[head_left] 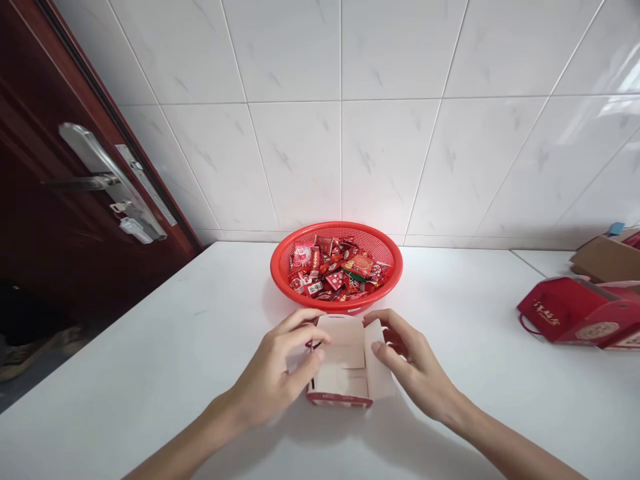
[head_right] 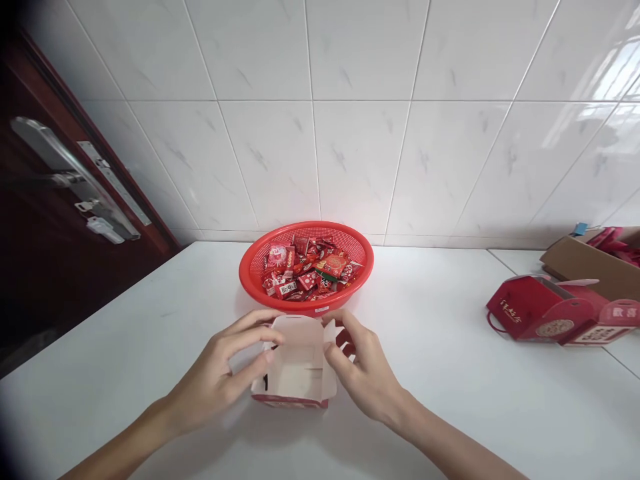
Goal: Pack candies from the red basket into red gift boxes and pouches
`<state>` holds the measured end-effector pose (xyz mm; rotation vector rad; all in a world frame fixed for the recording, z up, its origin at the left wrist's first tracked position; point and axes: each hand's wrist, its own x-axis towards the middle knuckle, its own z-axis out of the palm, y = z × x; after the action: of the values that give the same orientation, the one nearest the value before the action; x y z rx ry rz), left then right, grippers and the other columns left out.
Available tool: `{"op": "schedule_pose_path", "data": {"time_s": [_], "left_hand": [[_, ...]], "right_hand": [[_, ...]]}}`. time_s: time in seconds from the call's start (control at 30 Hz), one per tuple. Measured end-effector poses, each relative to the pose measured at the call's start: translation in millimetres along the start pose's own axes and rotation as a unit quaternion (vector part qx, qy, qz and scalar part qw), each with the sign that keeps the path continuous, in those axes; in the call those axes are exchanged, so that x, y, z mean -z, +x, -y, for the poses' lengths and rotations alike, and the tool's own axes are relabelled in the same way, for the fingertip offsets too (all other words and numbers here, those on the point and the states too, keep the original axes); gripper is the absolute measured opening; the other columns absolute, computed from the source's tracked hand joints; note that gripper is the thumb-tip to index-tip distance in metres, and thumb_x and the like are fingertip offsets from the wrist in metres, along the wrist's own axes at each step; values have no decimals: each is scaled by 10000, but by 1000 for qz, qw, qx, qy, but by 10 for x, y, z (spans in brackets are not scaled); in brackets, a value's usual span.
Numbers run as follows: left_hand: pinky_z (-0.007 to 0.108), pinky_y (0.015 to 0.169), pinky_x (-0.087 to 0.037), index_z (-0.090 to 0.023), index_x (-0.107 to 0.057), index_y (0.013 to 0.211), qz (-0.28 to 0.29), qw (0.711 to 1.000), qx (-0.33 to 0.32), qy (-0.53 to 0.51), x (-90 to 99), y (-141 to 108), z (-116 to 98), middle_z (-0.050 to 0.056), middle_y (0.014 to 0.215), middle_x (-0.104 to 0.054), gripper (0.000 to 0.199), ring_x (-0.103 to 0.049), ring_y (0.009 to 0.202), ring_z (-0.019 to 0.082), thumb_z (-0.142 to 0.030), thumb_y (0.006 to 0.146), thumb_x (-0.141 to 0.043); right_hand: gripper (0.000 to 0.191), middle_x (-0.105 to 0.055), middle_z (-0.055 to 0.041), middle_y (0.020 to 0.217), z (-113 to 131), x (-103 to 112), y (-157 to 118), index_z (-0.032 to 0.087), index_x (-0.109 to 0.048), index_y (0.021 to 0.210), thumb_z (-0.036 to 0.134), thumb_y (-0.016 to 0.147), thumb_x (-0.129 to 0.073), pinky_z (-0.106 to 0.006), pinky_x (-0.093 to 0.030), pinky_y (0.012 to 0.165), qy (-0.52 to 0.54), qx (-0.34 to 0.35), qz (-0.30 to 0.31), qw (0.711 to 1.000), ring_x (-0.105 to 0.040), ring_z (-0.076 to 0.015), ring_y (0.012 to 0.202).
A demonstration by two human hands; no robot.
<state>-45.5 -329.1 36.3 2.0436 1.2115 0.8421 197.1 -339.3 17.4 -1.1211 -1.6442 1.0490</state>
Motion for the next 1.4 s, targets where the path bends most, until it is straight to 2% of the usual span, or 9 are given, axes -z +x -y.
{"op": "schedule_pose_path", "data": {"time_s": [0.23,0.4,0.57,0.73,0.87,0.97,1.07,1.17,1.4], "left_hand": [[337,774,-594,-247,-690,1274,73,956,133,-250,186,36,392,82,1281,-704,499,-703,1024,285,-301,779,-649],[386,1004,-545,-230,-760,1135,67,987,17,-148,397,127,264,97,1292,-695,319,-640,1207,299,-401,879,-676],[380,1037,-506,-227,-779,1034,16,999,-39,31,604,718,30,65,1124,-764,295,-681,1089,265,-445,894,-637],[305,825,-514,-201,-759,962,103,986,12,130,351,1555,103,51,1010,-782,262,-700,930,242,-381,855,-601],[309,694,-455,-191,-682,795,108,967,58,222,16,1960,172,79,854,-736,332,-675,824,265,-505,865,-598],[306,666,-429,-191,-632,714,133,964,59,224,-134,2102,234,75,795,-707,374,-658,794,273,-550,741,-733],[301,696,-448,-182,-652,683,113,983,52,137,-148,2188,316,31,733,-695,270,-656,793,262,-395,645,-813],[294,764,-491,-153,-736,848,81,993,54,69,-76,2252,371,27,850,-746,201,-680,857,243,-264,682,-763],[325,816,-559,-136,-664,1252,-28,995,82,38,12,2298,451,87,1052,-764,419,-711,887,215,-186,836,-645]], "right_hand": [[252,-689,-46,1132,-257,89,-51,237,-659,1103,344,901,-554,-288,-492,641,58,-58,7,997,-584,-160,735],[340,-704,-77,1186,-206,126,-11,247,-679,1146,509,956,-573,-341,-545,802,38,-6,-5,999,-657,-221,931],[276,-743,-74,1027,51,276,311,230,-718,1051,462,909,-670,-360,-563,791,36,51,-87,994,-672,-212,862],[140,-728,-39,867,280,389,786,208,-731,915,325,853,-684,-338,-567,734,97,112,-182,972,-657,-160,722],[92,-716,-26,837,364,427,1003,209,-711,822,290,823,-666,-319,-566,716,136,132,-220,957,-638,-134,677],[113,-698,-17,772,339,458,1047,204,-702,794,314,798,-679,-319,-564,700,137,114,-206,962,-622,-130,640],[148,-712,-24,798,256,508,1066,194,-705,775,341,760,-715,-298,-549,662,132,81,-182,971,-617,-121,623],[169,-726,-36,864,151,555,1112,187,-700,768,351,735,-722,-285,-542,642,123,58,-178,975,-622,-117,631],[156,-713,-29,812,-101,526,1282,200,-688,753,343,693,-671,-311,-544,643,80,26,-201,976,-654,-164,675]]}}
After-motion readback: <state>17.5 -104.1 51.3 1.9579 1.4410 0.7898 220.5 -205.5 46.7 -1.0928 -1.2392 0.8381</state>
